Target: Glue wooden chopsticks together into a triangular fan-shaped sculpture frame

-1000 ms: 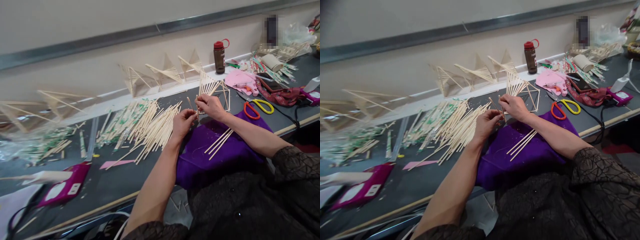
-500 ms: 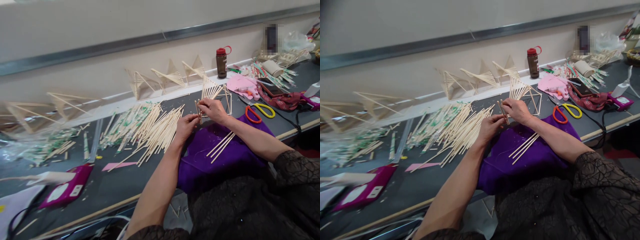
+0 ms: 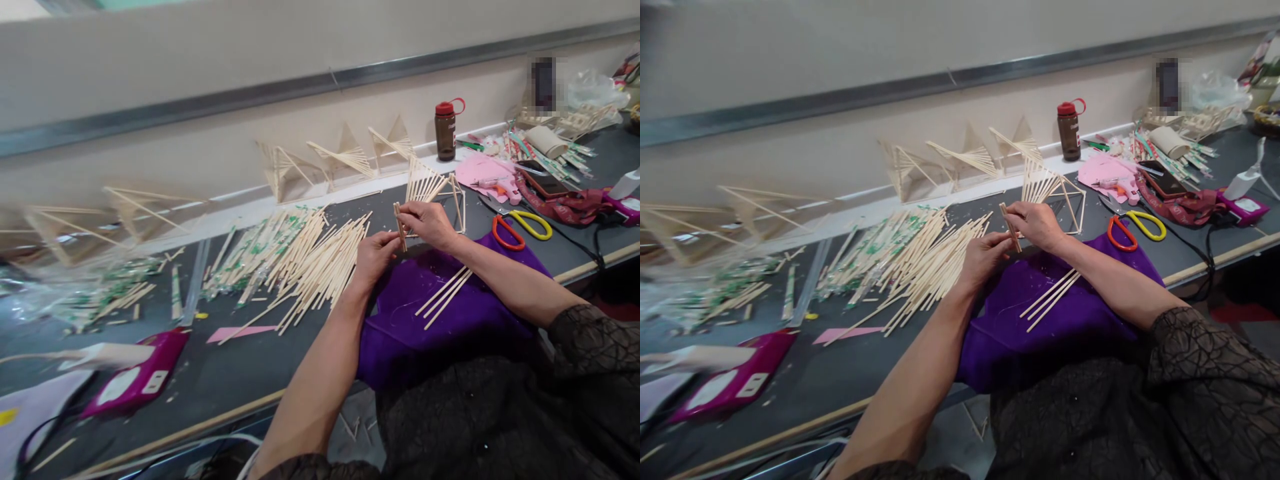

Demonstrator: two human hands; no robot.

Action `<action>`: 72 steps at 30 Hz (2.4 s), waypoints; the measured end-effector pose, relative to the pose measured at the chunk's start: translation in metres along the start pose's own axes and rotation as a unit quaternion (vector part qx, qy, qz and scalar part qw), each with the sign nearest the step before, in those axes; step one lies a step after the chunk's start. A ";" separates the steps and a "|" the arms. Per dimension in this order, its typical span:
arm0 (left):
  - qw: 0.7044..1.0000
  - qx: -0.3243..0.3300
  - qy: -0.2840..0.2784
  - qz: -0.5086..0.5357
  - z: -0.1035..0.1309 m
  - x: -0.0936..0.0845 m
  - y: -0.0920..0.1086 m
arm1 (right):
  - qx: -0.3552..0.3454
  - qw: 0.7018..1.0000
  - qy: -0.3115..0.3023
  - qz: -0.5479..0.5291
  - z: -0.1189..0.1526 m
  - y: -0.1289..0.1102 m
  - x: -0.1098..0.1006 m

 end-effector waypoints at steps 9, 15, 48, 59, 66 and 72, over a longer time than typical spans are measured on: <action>0.998 0.000 0.067 -0.002 0.005 -0.010 0.016 | 0.003 1.000 0.000 -0.007 -0.001 -0.002 -0.004; 0.995 0.020 -0.087 -0.045 0.034 -0.020 0.039 | 0.027 0.999 -0.011 -0.022 -0.006 0.006 -0.010; 0.859 0.090 -0.221 -0.453 0.072 0.058 0.089 | 0.016 0.993 -0.054 -0.108 0.002 -0.009 -0.030; 0.964 0.032 -0.106 -0.241 0.058 0.025 0.068 | 0.009 0.992 -0.055 -0.113 0.003 -0.007 -0.029; 0.940 0.067 -0.178 -0.284 0.076 0.029 0.075 | -0.005 0.992 -0.054 -0.111 0.003 -0.007 -0.028; 0.893 0.091 -0.196 -0.396 0.082 0.042 0.078 | -0.005 0.994 -0.060 -0.095 0.003 -0.007 -0.028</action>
Point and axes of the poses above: each hand's wrist, its own z-axis away from the middle knuckle, its own x-axis out of the palm, y = z × x, the point moved 2 cm from there along -z, towards the middle knuckle, and after that the axes turned 1 degree about x, right-handed, at the moved point
